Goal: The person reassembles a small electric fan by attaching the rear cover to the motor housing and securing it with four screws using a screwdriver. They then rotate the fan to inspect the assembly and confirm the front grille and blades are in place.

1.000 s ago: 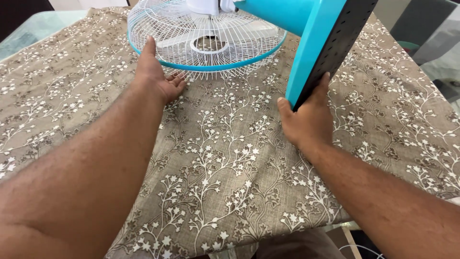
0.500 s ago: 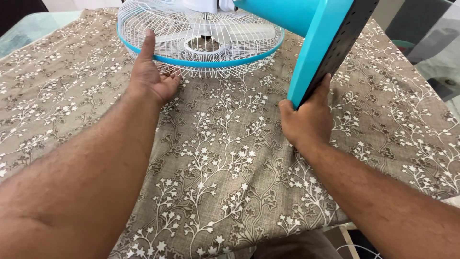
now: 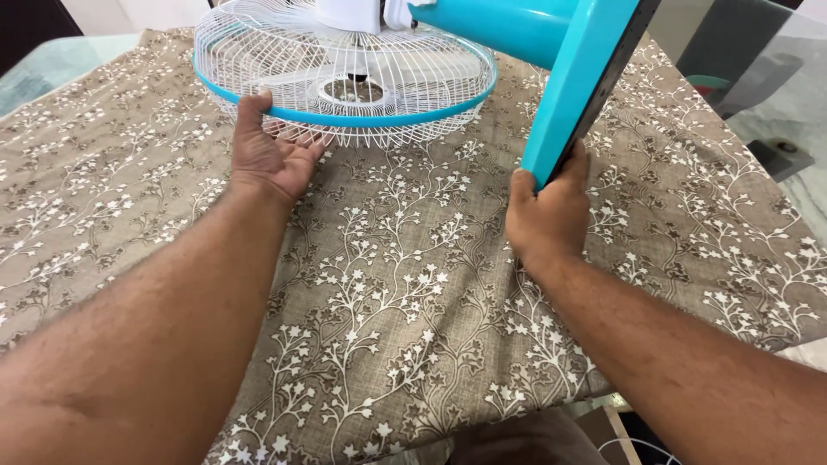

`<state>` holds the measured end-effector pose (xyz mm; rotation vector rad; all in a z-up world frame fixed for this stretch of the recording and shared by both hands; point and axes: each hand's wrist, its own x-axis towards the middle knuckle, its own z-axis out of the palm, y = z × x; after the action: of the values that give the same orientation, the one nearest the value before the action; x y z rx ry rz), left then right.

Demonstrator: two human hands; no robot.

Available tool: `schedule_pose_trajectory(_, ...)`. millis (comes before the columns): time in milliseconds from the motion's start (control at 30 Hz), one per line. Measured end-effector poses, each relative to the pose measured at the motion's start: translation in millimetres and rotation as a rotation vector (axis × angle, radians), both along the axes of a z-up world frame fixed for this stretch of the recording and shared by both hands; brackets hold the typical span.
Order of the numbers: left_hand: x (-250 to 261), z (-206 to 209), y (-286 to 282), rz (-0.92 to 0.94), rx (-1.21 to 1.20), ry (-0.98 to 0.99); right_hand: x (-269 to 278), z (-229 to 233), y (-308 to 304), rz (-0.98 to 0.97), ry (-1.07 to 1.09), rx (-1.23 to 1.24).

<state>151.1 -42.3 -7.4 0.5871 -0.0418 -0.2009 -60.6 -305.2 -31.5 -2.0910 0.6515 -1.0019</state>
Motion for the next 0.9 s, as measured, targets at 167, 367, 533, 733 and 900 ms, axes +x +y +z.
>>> schedule_pose_trajectory(167,-20.7,7.3,-4.7,-0.023,-0.080,-0.111,-3.6,8.4,5.9,-0.034,-0.126,0.067)
schedule_pose_trajectory(367,-81.7,11.7,-12.1,0.067,-0.083,-0.018,-2.5,5.4,-4.8,-0.054,-0.305,0.309)
schedule_pose_trajectory(533,-135.4,11.1,-13.5,0.104,-0.072,0.030,2.0,3.1,-17.3,-0.014,-0.509,0.516)
schedule_pose_trajectory(733,-194.0,1.7,-21.5,0.058,-0.032,0.084,-0.3,3.0,-31.5,0.056,-0.603,0.722)
schedule_pose_trajectory(900,-231.0,-7.5,-23.7,-0.013,-0.028,0.071,-0.9,3.6,-39.8,0.070,-0.652,0.839)
